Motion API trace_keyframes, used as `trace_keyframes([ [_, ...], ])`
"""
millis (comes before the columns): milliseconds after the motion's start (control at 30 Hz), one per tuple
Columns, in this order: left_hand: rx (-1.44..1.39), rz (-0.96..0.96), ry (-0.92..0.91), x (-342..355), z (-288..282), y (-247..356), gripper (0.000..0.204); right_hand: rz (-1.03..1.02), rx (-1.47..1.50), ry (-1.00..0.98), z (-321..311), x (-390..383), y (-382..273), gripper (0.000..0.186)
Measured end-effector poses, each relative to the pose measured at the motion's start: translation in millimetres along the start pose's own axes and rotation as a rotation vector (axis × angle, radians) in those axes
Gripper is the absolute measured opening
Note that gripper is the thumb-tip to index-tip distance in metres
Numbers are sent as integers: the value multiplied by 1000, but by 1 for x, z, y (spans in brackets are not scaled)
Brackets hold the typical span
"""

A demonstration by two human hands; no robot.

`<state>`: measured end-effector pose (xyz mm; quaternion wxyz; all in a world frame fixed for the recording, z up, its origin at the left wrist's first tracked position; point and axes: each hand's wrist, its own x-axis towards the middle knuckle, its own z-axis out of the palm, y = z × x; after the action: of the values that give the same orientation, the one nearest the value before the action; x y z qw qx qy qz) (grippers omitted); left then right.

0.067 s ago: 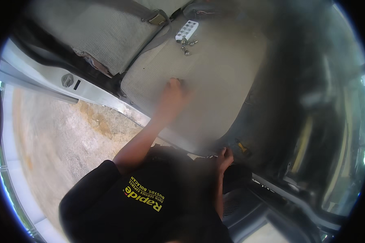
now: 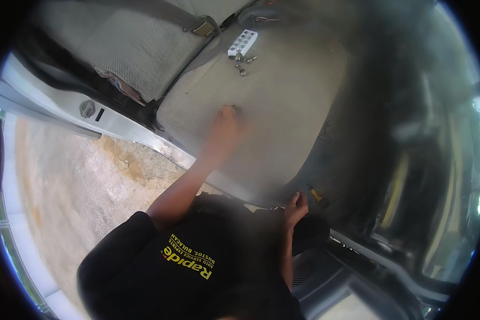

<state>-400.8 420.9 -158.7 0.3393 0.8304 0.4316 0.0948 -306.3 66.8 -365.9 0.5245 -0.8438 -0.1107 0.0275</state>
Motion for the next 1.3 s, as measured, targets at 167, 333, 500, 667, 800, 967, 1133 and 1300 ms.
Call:
trace_keyframes([
  [167, -84, 291, 212, -2, 22, -32, 54, -203, 129, 102, 29, 63, -162, 20],
  [333, -355, 353, 453, 5, 25, -51, 43, -732, -365, -99, 106, 86, -236, 18],
  [500, -356, 457, 562, 12, 21, -57, 6, -798, -333, -113, 120, 86, -243, 21],
  [667, -399, 563, 442, 0, 0, -29, 10, -709, -347, -202, 104, 85, -245, 22],
  [800, -536, 726, 314, -30, -52, 26, 11, -722, -310, -191, 100, 83, -245, 21],
  [967, -766, 1432, 158, -72, -115, 100, 16, -841, -260, -121, 101, 83, -244, 23],
  [1133, -1168, 1540, 86, -114, -113, 146, 27, -720, -241, -213, 101, 84, -234, 26],
  [1300, -1132, 1530, 43, -116, -117, 158, 26, -692, -317, -204, 104, 85, -223, 25],
])
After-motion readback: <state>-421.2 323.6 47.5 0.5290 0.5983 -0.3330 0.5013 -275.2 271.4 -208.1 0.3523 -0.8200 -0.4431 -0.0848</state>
